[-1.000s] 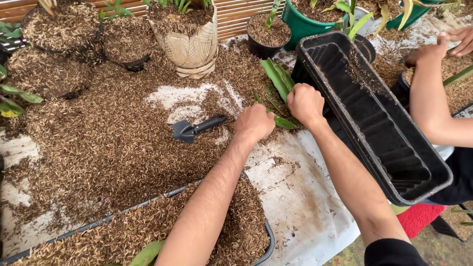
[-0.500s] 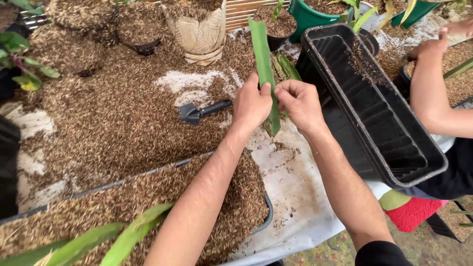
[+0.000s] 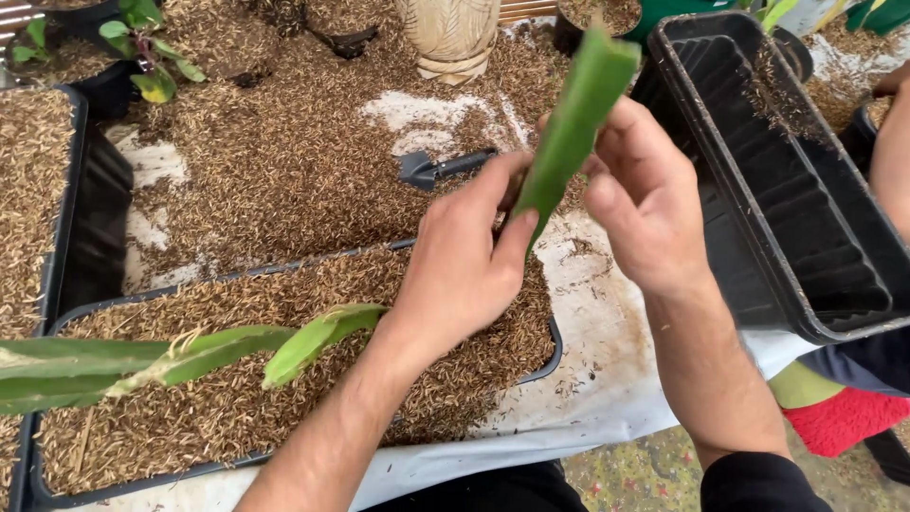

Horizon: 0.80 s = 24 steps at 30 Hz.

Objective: The person places dragon fruit cuttings into a black tray filled with coconut coir. They use a small hand trowel to add more coir around the cuttings and press the medium down to secure them. The person repeats this process for several cuttings in the same tray.

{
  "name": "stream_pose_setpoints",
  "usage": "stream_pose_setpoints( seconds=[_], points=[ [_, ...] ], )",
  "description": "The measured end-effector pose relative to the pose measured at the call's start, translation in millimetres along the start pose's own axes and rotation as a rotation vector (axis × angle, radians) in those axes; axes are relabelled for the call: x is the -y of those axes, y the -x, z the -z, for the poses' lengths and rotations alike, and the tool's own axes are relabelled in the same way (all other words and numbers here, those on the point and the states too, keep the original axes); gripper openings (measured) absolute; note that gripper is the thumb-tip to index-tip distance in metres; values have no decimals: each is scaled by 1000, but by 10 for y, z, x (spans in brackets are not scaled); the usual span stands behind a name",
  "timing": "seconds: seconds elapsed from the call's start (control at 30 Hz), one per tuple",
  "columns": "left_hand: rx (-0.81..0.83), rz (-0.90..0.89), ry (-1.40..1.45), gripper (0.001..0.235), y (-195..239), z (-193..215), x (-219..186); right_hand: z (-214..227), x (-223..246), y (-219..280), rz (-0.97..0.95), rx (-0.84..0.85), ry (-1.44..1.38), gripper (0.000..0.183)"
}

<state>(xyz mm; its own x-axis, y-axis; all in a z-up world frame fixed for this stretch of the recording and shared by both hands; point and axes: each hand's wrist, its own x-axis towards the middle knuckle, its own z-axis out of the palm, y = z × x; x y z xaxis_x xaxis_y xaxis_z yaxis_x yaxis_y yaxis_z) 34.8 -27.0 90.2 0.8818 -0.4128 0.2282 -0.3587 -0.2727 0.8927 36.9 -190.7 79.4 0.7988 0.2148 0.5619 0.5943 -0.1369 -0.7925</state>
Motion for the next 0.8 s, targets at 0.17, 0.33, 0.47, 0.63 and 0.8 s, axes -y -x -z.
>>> stream_pose_setpoints(
  seconds=[0.17, 0.33, 0.47, 0.63, 0.8],
  points=[
    [45, 25, -75, 37, 319, -12, 148, -178, 148, 68, 37, 93, -1, 60],
    [21, -53, -109, 39, 423, -18, 337, -430, 132, 118, 33, 81, -121, 63],
    [71, -9, -100, 37, 439, -35, 452, -561, 70, 107, 57, 72, -128, 51],
    [35, -105, -103, 27, 448, -35, 531, -655, 40, 91, 34, 43, -180, 55],
    [-28, -178, -197, 19, 495, -121, 672, -753, -23, 98, 64, 4, -217, 60]
  ],
)
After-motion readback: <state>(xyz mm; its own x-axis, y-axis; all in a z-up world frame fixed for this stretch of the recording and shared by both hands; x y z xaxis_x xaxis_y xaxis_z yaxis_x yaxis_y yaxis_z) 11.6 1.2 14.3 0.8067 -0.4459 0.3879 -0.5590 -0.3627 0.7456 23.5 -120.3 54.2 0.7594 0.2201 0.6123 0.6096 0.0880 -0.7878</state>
